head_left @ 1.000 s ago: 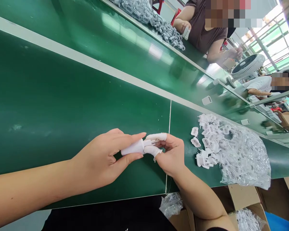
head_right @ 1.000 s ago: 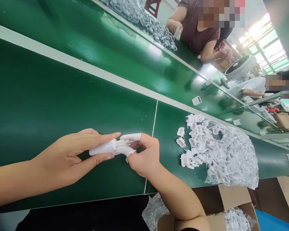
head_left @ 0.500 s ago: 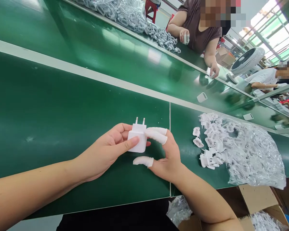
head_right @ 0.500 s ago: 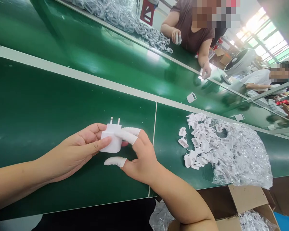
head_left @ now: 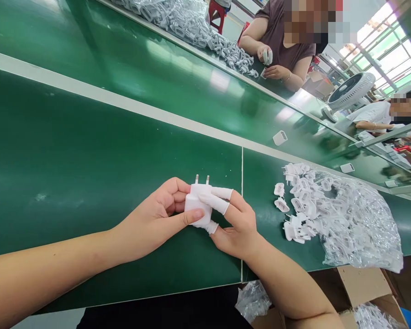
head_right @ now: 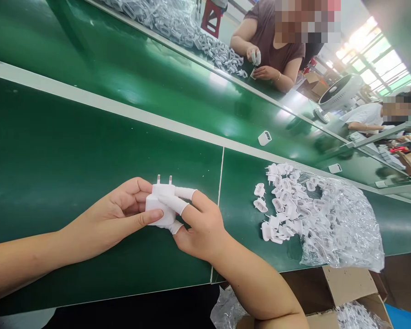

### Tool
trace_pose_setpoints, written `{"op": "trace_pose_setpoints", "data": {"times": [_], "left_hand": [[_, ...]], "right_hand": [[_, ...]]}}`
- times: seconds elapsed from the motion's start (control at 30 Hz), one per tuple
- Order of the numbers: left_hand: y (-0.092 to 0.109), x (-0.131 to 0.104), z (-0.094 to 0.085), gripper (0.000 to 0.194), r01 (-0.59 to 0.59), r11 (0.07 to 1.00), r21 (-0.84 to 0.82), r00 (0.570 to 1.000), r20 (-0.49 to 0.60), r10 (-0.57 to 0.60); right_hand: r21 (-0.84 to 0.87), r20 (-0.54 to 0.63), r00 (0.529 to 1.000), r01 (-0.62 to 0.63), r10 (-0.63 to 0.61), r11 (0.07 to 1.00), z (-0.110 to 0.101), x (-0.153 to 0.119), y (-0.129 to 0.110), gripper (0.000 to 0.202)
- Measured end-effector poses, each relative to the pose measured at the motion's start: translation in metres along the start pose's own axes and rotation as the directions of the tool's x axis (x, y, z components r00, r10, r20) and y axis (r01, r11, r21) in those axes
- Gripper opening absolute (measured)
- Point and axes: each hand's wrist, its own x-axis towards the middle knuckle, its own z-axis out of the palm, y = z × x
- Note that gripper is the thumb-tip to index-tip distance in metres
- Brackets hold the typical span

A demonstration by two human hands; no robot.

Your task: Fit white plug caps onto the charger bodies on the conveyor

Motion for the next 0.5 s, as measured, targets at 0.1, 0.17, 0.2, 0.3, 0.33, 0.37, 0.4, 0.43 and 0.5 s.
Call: {"op": "trace_pose_setpoints", "data": {"times": [0.1, 0.17, 0.2, 0.3, 0.33, 0.37, 0.4, 0.43, 0.5], "left_hand": [[0.001, -0.003, 0.002, 0.035, -0.008, 1.0, 0.008, 1.0, 0.023, 0.008], [0.003, -0.003, 0.002, 0.036, -0.022, 0.999, 0.045, 1.0, 0.02, 0.021], [0.004, -0.003, 0.001, 0.037, -0.023, 0.997, 0.071, 1.0, 0.015, 0.022], [0.005, -0.001, -0.004, 0.039, -0.038, 0.985, 0.169, 0.999, 0.009, 0.037], [0.005, 0.0, -0.006, 0.039, -0.053, 0.975, 0.216, 0.999, 0.009, 0.052], [0.006, 0.001, -0.008, 0.039, -0.073, 0.96, 0.272, 0.997, 0.005, 0.074], [0.007, 0.002, -0.009, 0.039, -0.102, 0.941, 0.324, 0.994, 0.004, 0.107], [0.008, 0.003, -0.01, 0.04, -0.126, 0.92, 0.371, 0.991, 0.009, 0.132], [0.014, 0.011, -0.013, 0.044, -0.135, 0.884, 0.448, 0.989, 0.005, 0.149]], "right_hand": [[-0.035, -0.026, 1.0, -0.011, 0.01, 0.999, 0.0, -0.002, -0.003, 0.059], [-0.041, -0.046, 0.999, -0.021, 0.019, 0.999, 0.002, -0.005, -0.003, 0.058], [-0.03, -0.051, 0.999, -0.015, 0.014, 0.999, 0.003, -0.007, -0.003, 0.057], [-0.032, -0.006, 1.0, -0.018, 0.018, 0.999, 0.007, -0.012, 0.004, 0.052], [-0.065, 0.039, 0.999, -0.035, 0.038, 0.997, 0.008, -0.013, 0.007, 0.05], [-0.11, 0.096, 0.993, -0.054, 0.064, 0.993, 0.008, -0.014, 0.01, 0.047], [-0.155, 0.158, 0.983, -0.068, 0.093, 0.986, 0.008, -0.013, 0.012, 0.045], [-0.189, 0.215, 0.97, -0.075, 0.116, 0.979, 0.006, -0.01, 0.014, 0.045], [-0.205, 0.292, 0.945, -0.089, 0.148, 0.975, -0.003, -0.002, 0.015, 0.052]]}}
